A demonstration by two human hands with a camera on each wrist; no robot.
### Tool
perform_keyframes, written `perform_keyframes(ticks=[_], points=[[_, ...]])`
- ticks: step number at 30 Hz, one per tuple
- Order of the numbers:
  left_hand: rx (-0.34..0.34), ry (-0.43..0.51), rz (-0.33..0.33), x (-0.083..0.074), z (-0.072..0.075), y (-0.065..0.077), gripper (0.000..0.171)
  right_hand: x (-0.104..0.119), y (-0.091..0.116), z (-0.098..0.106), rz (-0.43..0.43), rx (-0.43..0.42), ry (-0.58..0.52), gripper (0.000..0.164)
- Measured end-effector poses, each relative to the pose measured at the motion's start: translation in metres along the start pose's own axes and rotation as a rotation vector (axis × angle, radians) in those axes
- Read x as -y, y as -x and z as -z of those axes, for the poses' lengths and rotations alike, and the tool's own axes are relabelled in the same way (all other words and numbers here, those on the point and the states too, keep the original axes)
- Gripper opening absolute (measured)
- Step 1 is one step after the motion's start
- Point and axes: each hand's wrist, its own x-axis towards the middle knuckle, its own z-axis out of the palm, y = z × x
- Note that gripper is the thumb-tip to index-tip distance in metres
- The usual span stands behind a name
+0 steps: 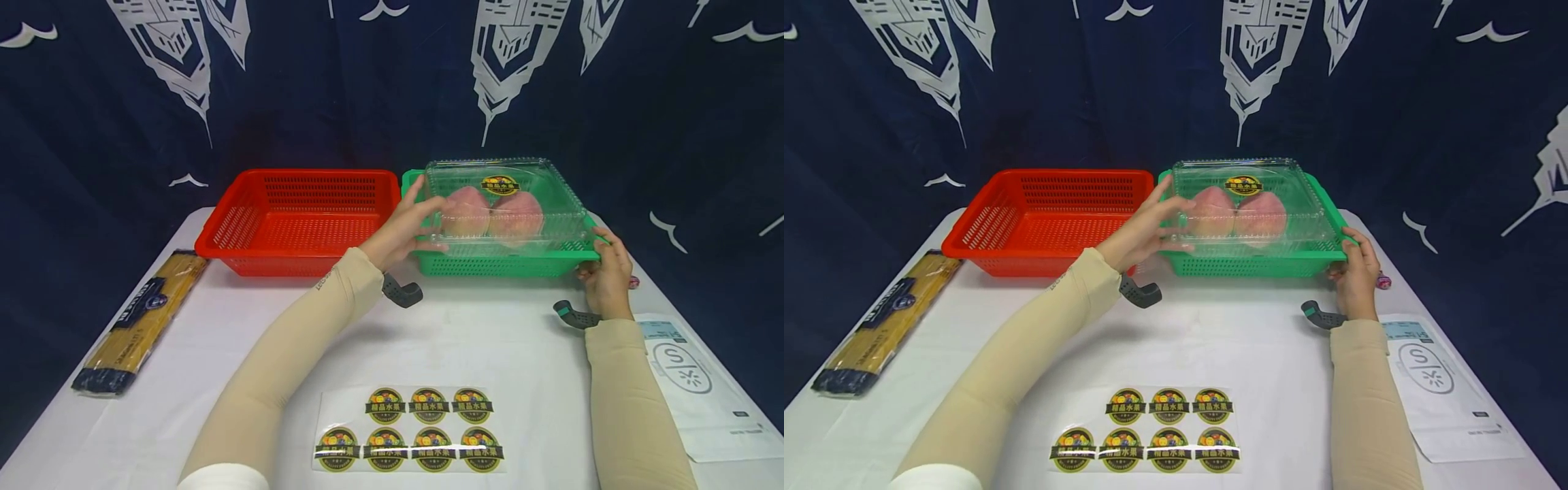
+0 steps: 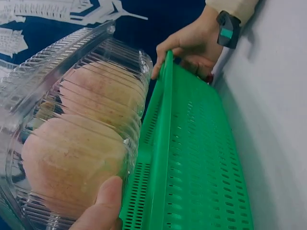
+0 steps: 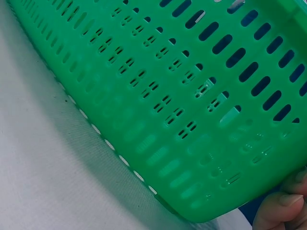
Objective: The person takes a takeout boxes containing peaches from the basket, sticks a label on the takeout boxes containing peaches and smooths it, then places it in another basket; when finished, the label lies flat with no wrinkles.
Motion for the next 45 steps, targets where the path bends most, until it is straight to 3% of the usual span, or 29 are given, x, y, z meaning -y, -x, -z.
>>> perform_keyframes(ticks=[13, 22, 30, 40, 45], points=[[-0.045, -0.001, 0.001, 0.007, -0.015, -0.024, 0.089, 0.001, 0.001, -0.001, -0.024, -0.006, -0.012, 0.022], [-0.141, -0.008, -0.017, 0.016, -0.022, -0.039, 0.091, -0.001, 0.0, -0.002, -0.033, -0.03, 0.016, 0.022], [-0.162, -0.086, -0.011, 0.023, -0.025, -0.047, 0.094, 0.0, -0.001, 0.0, -0.033, -0.009, -0.021, 0.022], [-0.161, -0.185, 0.065, 0.026, -0.029, -0.054, 0.092, -0.001, 0.0, 0.001, -0.024, -0.015, -0.027, 0.023], [-0.178, -0.226, 0.063, 0.028, -0.031, -0.059, 0.091, -0.001, -0.001, 0.001, -0.02, -0.015, -0.026, 0.024]])
